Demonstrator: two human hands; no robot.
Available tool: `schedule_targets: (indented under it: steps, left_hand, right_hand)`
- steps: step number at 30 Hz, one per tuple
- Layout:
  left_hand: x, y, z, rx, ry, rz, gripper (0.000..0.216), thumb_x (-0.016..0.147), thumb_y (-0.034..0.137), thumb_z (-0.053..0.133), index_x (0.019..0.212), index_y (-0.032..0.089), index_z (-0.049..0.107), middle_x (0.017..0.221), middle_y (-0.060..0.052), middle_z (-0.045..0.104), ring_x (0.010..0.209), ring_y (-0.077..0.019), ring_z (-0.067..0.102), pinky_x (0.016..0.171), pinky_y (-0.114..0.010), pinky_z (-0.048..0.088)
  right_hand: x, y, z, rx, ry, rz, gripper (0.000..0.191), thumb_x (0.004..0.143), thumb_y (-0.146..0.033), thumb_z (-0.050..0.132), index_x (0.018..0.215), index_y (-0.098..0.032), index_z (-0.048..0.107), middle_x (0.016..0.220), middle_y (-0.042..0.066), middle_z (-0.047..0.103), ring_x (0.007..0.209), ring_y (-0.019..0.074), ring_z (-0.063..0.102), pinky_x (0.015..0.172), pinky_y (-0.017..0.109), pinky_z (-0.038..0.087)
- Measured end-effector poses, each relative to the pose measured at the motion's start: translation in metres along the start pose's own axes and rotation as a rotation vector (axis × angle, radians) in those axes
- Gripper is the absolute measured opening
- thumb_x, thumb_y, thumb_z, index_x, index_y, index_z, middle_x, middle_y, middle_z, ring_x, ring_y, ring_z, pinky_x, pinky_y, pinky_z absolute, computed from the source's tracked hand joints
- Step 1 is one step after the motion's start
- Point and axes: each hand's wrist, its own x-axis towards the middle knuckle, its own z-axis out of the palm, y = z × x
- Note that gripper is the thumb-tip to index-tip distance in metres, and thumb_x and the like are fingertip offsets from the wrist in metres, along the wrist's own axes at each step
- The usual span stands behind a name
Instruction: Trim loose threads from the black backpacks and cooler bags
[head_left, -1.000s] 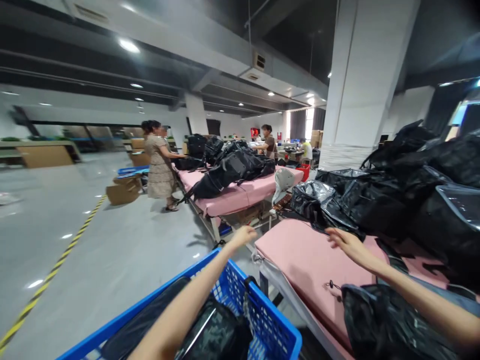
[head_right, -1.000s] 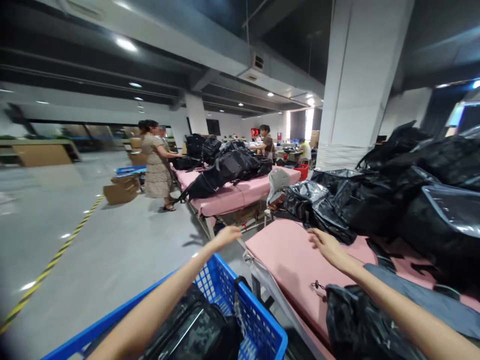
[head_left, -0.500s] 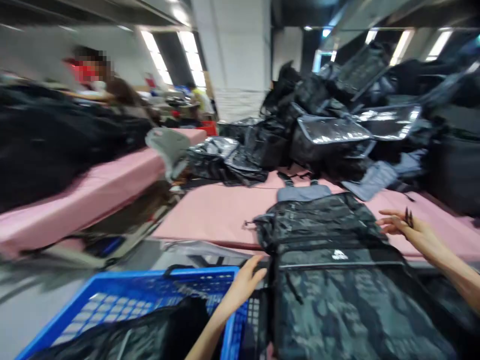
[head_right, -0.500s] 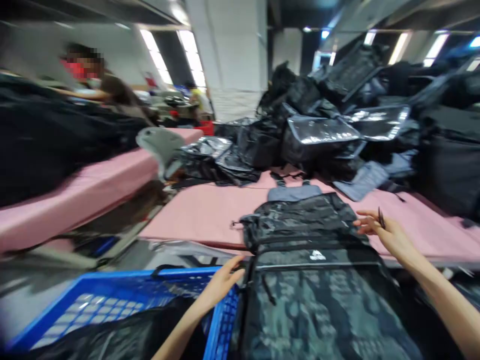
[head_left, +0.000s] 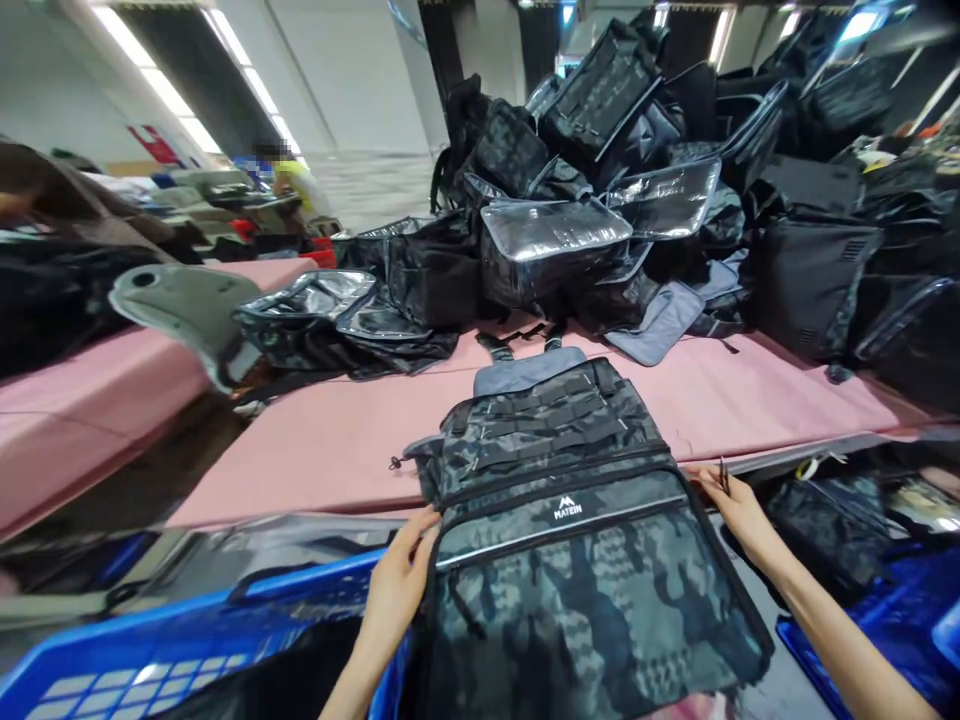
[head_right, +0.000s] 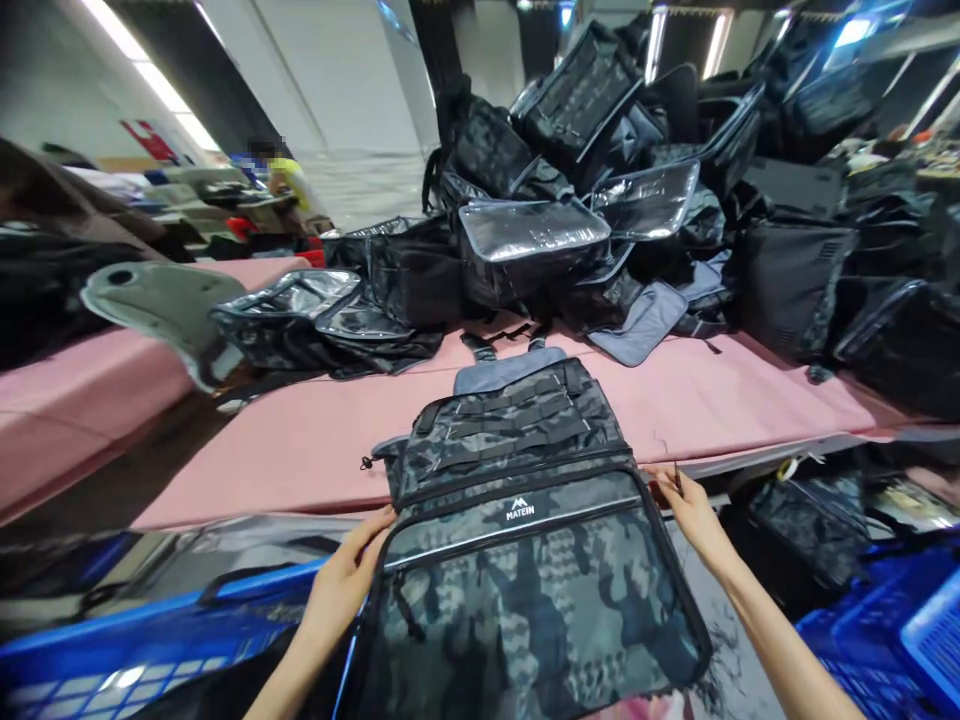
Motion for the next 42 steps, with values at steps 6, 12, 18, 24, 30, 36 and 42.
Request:
schedule_targets:
  steps: [6,12,18,24,30,36,42]
  left_hand:
    - [0.029,0.05,-0.002,0.151,0.16,0.113,0.04,0.075,0.048,0.047,0.094,0.018,0.063,0.1,-0.007,0.065,0.092,-0.0231,0.059,0.089,-0.038,0.044]
    - [0.084,0.107,0.057,0.33,-0.119,0.358,0.027,0.078,0.036,0.047,0.087,0.02,0.067,0.093,-0.004,0.068,0.093,-0.0224,0.057,0.089,-0.036,0.041]
    - [0.111,0.175,0.161,0.439,-0.321,0.535,0.026,0.081,0.026,0.052,0.103,0.02,0.064,0.104,-0.005,0.065,0.097,-0.0214,0.053,0.088,-0.033,0.04]
    - [0.127,0.193,0.21,0.442,-0.341,0.54,0.015,0.077,0.027,0.058,0.087,0.021,0.068,0.095,-0.005,0.066,0.094,-0.0237,0.054,0.081,-0.035,0.04]
    - [0.136,0.187,0.203,0.386,-0.387,0.517,0.018,0.081,0.024,0.051,0.084,0.021,0.069,0.086,-0.001,0.07,0.08,-0.0166,0.062,0.073,-0.024,0.042]
    - [0.132,0.192,0.2,0.426,-0.372,0.587,0.019,0.082,0.023,0.051,0.087,0.021,0.069,0.091,-0.003,0.07,0.083,-0.0173,0.062,0.076,-0.025,0.042]
    - [0.128,0.193,0.197,0.527,-0.328,0.689,0.018,0.082,0.021,0.05,0.085,0.021,0.069,0.088,-0.004,0.068,0.082,-0.0183,0.059,0.076,-0.029,0.041]
  right_hand:
    - [0.034,-0.01,0.001,-0.036,-0.009,-0.075,0.05,0.073,-0.057,0.052,0.1,-0.016,0.06,0.066,0.002,0.058,0.044,0.0096,0.04,0.041,0.023,0.034]
    - [0.081,-0.04,0.013,-0.131,0.037,-0.251,0.04,0.077,-0.049,0.045,0.089,-0.014,0.061,0.058,0.001,0.052,0.054,0.0131,0.049,0.052,0.024,0.04]
    - [0.119,-0.071,0.038,-0.329,-0.044,-0.472,0.023,0.078,-0.031,0.047,0.087,-0.018,0.063,0.083,0.005,0.068,0.072,0.0168,0.062,0.068,0.028,0.046]
    - [0.133,-0.082,0.052,-0.662,0.027,-0.551,0.025,0.08,-0.033,0.055,0.102,-0.022,0.061,0.096,0.005,0.068,0.083,0.0201,0.064,0.068,0.028,0.045]
    - [0.138,-0.075,0.038,-0.862,0.019,-0.537,0.045,0.082,-0.046,0.052,0.116,-0.019,0.048,0.095,0.005,0.067,0.076,0.0201,0.064,0.06,0.026,0.039]
    - [0.142,-0.087,0.047,-0.902,-0.032,-0.595,0.017,0.081,-0.034,0.057,0.09,-0.022,0.063,0.092,0.001,0.068,0.081,0.0171,0.063,0.06,0.024,0.036]
    - [0.143,-0.091,0.053,-0.955,-0.082,-0.637,0.014,0.08,-0.031,0.06,0.084,-0.021,0.067,0.084,0.002,0.068,0.08,0.0176,0.062,0.061,0.025,0.035]
